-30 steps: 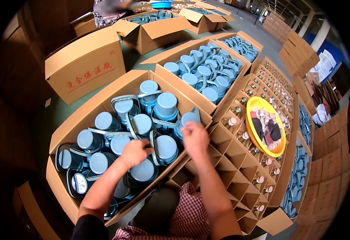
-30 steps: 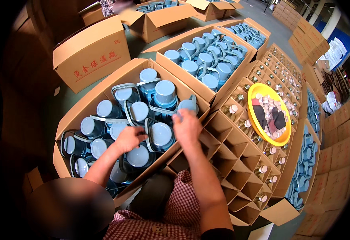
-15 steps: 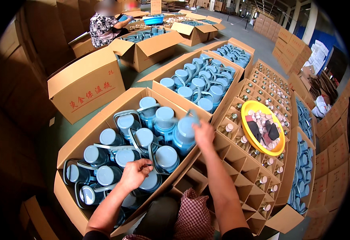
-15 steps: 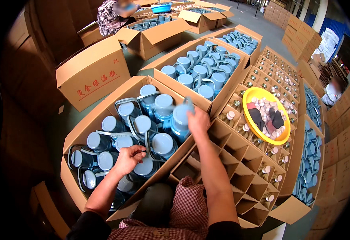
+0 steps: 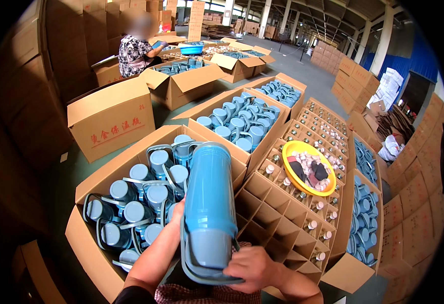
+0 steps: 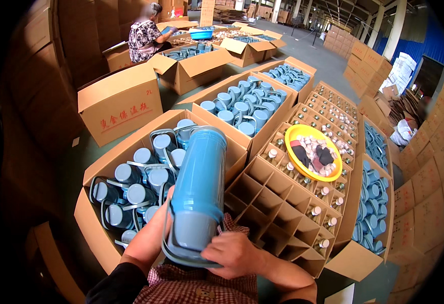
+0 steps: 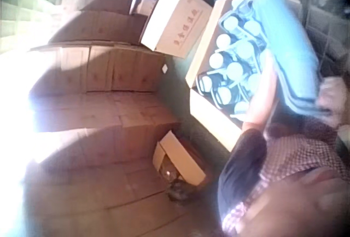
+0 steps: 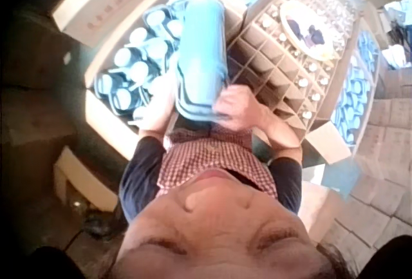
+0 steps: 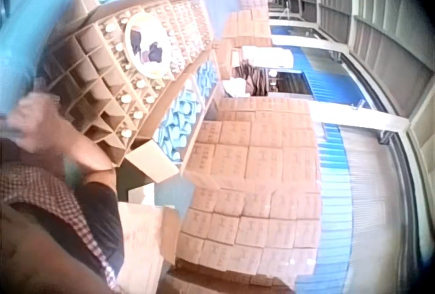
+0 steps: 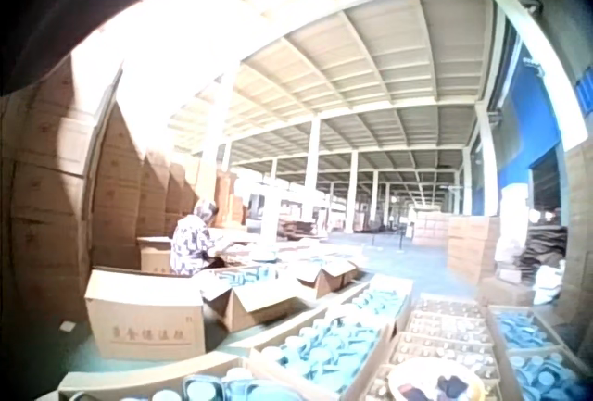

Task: The person assembles blue thermos flasks by hand, screwing on the lids and placing them into a cardboard box. The person then closes the box flaps and moves to a second box containing glass bottles, where they begin arranging the bottles into the cardboard dividers.

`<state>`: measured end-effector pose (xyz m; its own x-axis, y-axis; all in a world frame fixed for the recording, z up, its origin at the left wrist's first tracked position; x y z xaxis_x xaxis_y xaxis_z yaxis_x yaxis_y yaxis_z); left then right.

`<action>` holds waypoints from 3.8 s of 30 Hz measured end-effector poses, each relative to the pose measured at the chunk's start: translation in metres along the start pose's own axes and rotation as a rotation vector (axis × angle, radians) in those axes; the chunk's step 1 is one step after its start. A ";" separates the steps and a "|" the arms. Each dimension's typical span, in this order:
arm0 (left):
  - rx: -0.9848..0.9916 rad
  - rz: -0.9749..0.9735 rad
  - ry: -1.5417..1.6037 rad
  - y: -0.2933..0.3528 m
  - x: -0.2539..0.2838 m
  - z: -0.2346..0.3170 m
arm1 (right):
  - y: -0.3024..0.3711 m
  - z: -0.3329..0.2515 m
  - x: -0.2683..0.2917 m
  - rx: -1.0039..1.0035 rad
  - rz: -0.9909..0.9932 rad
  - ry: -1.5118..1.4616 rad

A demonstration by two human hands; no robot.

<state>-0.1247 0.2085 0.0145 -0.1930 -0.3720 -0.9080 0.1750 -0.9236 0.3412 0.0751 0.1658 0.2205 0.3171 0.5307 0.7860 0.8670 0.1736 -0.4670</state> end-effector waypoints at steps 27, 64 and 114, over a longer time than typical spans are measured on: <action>-0.306 -0.754 -0.590 0.037 -0.162 -0.044 | 0.045 0.093 0.052 -0.205 0.523 -0.306; 0.112 0.006 -0.213 -0.091 -0.036 -0.096 | 0.466 0.146 0.070 -1.781 0.266 0.848; -0.772 -0.087 -0.283 0.023 -0.164 0.027 | 0.000 0.086 0.104 -0.690 -0.106 0.185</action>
<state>-0.1151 0.2454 0.1782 -0.4543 -0.4062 -0.7928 0.7420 -0.6651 -0.0844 0.0754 0.2922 0.2677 0.2250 0.3800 0.8972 0.9224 -0.3799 -0.0704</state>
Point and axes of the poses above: each hand's wrist, its own y-axis away from the middle knuckle, its own x-axis out of the back of the hand, z = x × y, the point moved 6 cm from there along -y, towards the middle knuckle, and after that the axes turned 3 degrees about y, right-handed, at the moved point
